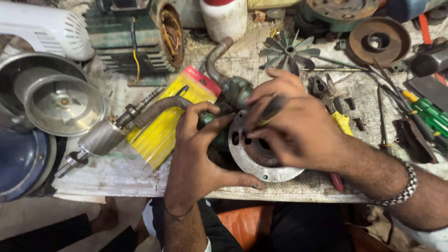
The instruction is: The person holds a green pump housing on a cluttered workbench and scrapes rust and residue from its circular flange face using a small hand tool. They rotate the housing to reach different areas and continue scraping the flange surface and central opening.
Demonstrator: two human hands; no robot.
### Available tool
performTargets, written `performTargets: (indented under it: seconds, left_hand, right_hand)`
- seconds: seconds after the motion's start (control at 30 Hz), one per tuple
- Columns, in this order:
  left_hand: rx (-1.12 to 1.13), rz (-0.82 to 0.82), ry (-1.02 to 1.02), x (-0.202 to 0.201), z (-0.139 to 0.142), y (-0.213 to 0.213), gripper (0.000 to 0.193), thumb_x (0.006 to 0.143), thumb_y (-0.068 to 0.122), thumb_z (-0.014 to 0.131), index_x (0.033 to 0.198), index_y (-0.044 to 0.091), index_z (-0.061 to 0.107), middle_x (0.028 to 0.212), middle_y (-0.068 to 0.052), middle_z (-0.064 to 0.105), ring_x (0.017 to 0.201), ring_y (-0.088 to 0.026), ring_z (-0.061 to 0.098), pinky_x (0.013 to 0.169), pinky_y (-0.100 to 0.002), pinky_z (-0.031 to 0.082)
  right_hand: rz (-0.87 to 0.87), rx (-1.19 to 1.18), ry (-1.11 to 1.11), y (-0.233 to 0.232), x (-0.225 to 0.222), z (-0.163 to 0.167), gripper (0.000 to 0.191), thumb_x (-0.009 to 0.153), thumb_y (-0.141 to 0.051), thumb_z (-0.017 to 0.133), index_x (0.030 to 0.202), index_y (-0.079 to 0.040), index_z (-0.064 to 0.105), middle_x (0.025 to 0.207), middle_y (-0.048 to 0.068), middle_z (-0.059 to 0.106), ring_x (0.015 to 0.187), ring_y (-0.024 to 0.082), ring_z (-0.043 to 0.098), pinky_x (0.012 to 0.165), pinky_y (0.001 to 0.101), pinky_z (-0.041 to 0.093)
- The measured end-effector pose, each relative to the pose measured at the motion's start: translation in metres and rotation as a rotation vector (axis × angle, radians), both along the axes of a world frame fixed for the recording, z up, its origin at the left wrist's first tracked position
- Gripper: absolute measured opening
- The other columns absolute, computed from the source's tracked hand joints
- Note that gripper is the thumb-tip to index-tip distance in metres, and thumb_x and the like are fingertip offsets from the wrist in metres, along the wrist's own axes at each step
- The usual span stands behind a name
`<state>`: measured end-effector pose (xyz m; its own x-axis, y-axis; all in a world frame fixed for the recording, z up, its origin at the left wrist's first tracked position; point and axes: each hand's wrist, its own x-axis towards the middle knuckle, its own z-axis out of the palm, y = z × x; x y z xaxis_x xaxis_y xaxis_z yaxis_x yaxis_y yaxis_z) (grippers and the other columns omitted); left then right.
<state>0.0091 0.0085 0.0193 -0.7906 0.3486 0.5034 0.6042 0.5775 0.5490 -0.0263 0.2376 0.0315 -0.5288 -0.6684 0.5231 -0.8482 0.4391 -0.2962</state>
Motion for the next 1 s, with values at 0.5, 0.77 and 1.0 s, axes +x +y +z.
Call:
performTargets:
  seconds: [0.5, 0.77, 1.0]
  left_hand:
    - [0.034, 0.013, -0.037, 0.0, -0.001, 0.001, 0.103, 0.034, 0.061, 0.098, 0.116, 0.004, 0.073, 0.126, -0.014, 0.056, 0.122, -0.036, 0.056, 0.106, -0.047, 0.047]
    - [0.032, 0.036, -0.048, 0.002, -0.003, 0.001, 0.103, 0.037, 0.063, 0.098, 0.118, 0.005, 0.074, 0.13, -0.013, 0.055, 0.125, -0.035, 0.057, 0.107, -0.047, 0.048]
    - [0.038, 0.041, -0.057, 0.001, -0.005, 0.003, 0.105, 0.034, 0.065, 0.097, 0.12, 0.01, 0.073, 0.129, -0.013, 0.055, 0.125, -0.035, 0.056, 0.106, -0.047, 0.048]
  right_hand:
    - [-0.024, -0.051, 0.141, 0.007, 0.007, -0.007, 0.028, 0.074, 0.003, 0.071, 0.092, -0.019, 0.07, 0.097, -0.008, 0.073, 0.11, 0.017, 0.061, 0.104, 0.0431, 0.029]
    - [-0.06, -0.017, 0.086, 0.012, 0.009, -0.008, 0.027, 0.074, 0.0, 0.075, 0.089, -0.023, 0.072, 0.095, -0.014, 0.073, 0.104, 0.012, 0.06, 0.095, 0.0408, 0.032]
    - [-0.104, -0.043, 0.031, 0.009, 0.01, -0.007, 0.026, 0.079, -0.001, 0.077, 0.092, -0.022, 0.072, 0.095, -0.012, 0.072, 0.1, 0.011, 0.062, 0.09, 0.0346, 0.036]
